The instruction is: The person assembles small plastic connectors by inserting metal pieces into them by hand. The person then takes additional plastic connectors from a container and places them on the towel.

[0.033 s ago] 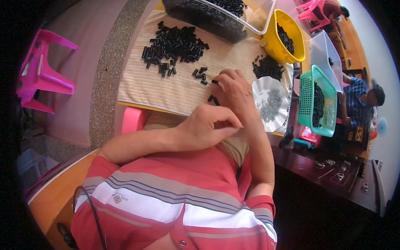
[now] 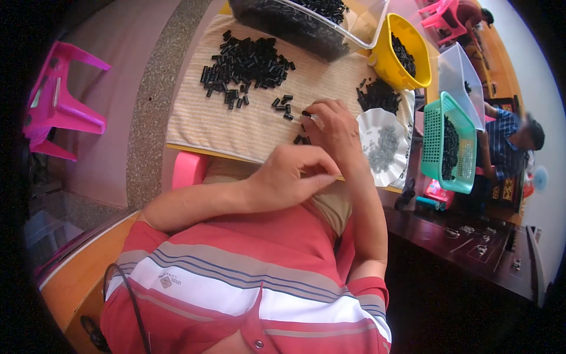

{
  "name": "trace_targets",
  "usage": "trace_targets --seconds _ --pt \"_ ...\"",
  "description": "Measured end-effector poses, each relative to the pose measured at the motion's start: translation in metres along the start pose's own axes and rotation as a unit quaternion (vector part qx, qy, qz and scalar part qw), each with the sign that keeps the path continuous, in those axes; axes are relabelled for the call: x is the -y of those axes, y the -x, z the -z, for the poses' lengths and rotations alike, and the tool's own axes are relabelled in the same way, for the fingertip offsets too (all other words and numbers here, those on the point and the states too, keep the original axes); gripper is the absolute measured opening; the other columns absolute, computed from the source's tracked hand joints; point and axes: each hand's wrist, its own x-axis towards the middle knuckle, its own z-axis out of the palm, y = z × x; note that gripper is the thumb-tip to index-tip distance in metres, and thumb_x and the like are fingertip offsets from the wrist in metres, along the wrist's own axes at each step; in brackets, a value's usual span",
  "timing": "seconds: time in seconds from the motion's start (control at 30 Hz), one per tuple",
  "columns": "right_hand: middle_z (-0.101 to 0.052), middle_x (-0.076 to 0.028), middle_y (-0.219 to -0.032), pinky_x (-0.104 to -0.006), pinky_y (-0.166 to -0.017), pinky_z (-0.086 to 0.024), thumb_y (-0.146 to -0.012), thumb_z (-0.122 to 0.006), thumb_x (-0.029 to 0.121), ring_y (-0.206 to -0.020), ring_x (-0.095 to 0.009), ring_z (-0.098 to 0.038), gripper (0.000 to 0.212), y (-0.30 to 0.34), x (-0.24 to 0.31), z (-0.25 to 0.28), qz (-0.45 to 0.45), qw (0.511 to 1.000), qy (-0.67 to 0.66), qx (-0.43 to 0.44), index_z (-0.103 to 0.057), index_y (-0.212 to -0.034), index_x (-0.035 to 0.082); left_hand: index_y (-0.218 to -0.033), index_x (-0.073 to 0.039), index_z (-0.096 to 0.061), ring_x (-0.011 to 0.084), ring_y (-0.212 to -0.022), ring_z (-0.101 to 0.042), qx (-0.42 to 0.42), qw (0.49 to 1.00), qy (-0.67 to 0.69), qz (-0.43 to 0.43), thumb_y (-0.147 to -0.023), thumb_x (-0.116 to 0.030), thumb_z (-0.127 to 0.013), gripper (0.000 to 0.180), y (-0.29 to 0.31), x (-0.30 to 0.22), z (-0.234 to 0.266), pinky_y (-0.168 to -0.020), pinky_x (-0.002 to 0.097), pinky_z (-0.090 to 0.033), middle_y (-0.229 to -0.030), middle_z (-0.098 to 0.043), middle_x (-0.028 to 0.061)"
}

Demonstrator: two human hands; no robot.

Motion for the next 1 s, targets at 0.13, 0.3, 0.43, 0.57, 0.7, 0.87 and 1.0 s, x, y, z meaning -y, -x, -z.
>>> trace_targets --seconds 0.13,0.3,0.43,0.57,0.7,0.87,1.0 --pt "-0.071 -0.013 -0.089 -0.0359 -0.071 -0.055 -0.079 -0.080 0.007 -0.078 -0.027 -0.070 0.020 0.011 0.001 0.011 -0.041 0.994 -0.079 -0.061 -0.070 -0.095 0.003 -0.100 0.000 -0.066 0.0069 -0.083 -0.064 -0.114 0.993 0.013 0.032 -0.092 -0.003 -0.071 0.010 -0.010 0.008 0.014 -0.070 0.0228 -0.053 -0.092 -0.068 0.0028" --pt "-0.071 -0.013 -0.090 -0.0331 -0.071 -0.056 -0.076 -0.080 -0.001 -0.079 -0.025 -0.071 0.023 0.023 0.018 0.022 -0.043 0.989 -0.120 -0.081 -0.070 -0.097 0.002 -0.100 0.001 -0.067 0.0136 -0.079 -0.068 -0.194 0.980 0.036 0.035 -0.090 -0.008 -0.071 0.015 -0.026 0.025 0.027 -0.075 0.0279 -0.056 -0.089 -0.070 0.0074" --pt "-0.072 -0.013 -0.093 -0.0320 -0.071 -0.056 -0.077 -0.078 -0.005 -0.083 -0.026 -0.071 0.024 0.028 0.022 0.024 -0.005 0.983 -0.161 -0.090 -0.070 -0.099 0.001 -0.105 0.000 -0.065 0.0087 -0.082 -0.065 -0.098 0.991 0.063 0.064 -0.094 -0.006 -0.070 0.013 -0.025 0.030 0.031 -0.073 0.0235 -0.053 -0.093 -0.069 0.0036" --pt "-0.071 -0.014 -0.096 -0.0314 -0.073 -0.056 -0.079 -0.076 -0.007 -0.084 -0.024 -0.070 0.027 0.032 0.021 0.025 -0.009 0.978 -0.188 -0.086 -0.070 -0.105 0.000 -0.098 0.001 -0.068 0.0093 -0.074 -0.064 -0.099 0.981 0.134 0.096 -0.092 -0.006 -0.070 0.010 -0.026 0.030 0.033 -0.069 0.0253 -0.054 -0.085 -0.070 0.0034" --pt "-0.071 -0.014 -0.098 -0.0286 -0.076 -0.054 -0.083 -0.074 -0.009 -0.089 -0.020 -0.069 0.024 0.041 0.017 0.019 -0.046 0.950 -0.289 -0.107 -0.070 -0.106 -0.002 -0.099 0.001 -0.068 0.0087 -0.074 -0.063 -0.081 0.966 0.205 0.132 -0.093 -0.006 -0.070 0.009 -0.027 0.028 0.032 -0.065 0.0237 -0.052 -0.085 -0.070 0.0041" --pt "-0.070 -0.012 -0.101 -0.0272 -0.078 -0.053 -0.086 -0.073 -0.008 -0.091 -0.018 -0.066 0.021 0.049 0.015 0.010 -0.065 0.931 -0.331 -0.139 -0.069 -0.106 -0.004 -0.105 0.000 -0.066 0.0107 -0.080 -0.066 -0.063 0.961 0.224 0.149 -0.093 -0.008 -0.071 0.015 -0.026 0.031 0.036 -0.072 0.0248 -0.056 -0.091 -0.071 0.0056" --pt "-0.070 -0.013 -0.100 -0.0273 -0.076 -0.052 -0.088 -0.071 -0.007 -0.089 -0.018 -0.066 0.019 0.049 0.016 0.009 -0.051 0.937 -0.312 -0.145 -0.069 -0.106 -0.004 -0.111 -0.001 -0.063 0.0125 -0.086 -0.069 -0.034 0.958 0.224 0.176 -0.093 -0.010 -0.072 0.022 -0.026 0.028 0.038 -0.076 0.0263 -0.058 -0.096 -0.071 0.0071"
